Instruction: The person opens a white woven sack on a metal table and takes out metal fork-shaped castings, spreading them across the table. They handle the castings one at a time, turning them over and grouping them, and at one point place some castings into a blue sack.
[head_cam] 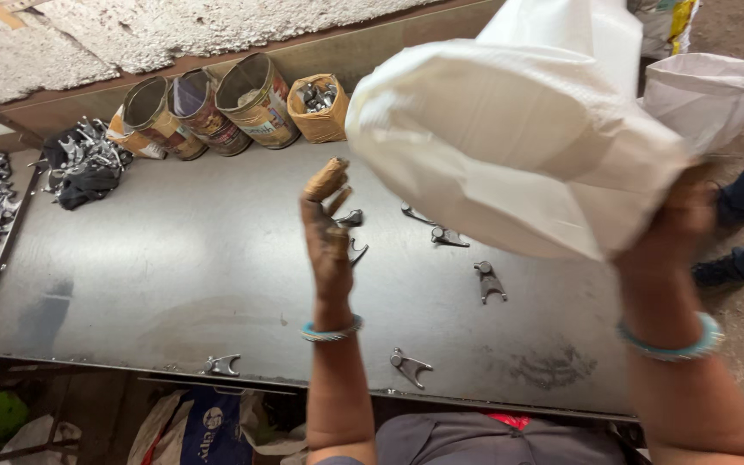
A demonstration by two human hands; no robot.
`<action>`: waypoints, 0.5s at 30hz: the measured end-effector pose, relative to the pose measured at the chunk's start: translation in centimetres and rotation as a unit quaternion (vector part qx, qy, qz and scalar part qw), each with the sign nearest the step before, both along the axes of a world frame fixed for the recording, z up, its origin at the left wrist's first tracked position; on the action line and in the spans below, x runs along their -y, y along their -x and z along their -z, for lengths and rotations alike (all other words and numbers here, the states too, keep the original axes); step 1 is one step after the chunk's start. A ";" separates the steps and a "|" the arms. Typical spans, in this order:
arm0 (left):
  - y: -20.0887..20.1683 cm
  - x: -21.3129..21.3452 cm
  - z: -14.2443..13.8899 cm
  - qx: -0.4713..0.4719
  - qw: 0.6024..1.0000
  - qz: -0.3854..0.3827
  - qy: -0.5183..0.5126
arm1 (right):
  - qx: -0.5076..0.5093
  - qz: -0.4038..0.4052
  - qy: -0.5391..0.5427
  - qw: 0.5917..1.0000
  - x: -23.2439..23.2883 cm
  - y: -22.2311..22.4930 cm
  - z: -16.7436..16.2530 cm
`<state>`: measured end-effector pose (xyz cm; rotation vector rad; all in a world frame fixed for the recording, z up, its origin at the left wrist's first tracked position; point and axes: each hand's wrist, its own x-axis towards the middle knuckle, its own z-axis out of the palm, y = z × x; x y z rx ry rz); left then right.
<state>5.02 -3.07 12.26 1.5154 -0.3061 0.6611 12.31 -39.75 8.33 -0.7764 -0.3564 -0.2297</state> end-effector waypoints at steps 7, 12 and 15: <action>-0.8 12.9 4.9 -0.166 0.976 -0.095 0.102 | -0.259 -0.115 -0.171 0.944 -7.7 4.5 8.3; -1.1 13.0 7.2 -0.174 0.976 -0.132 0.023 | -0.172 -0.017 -0.089 0.981 -4.8 7.5 12.4; 0.4 12.1 7.0 -0.115 0.976 -0.150 -0.104 | -0.083 0.177 0.076 0.978 -2.4 8.6 10.8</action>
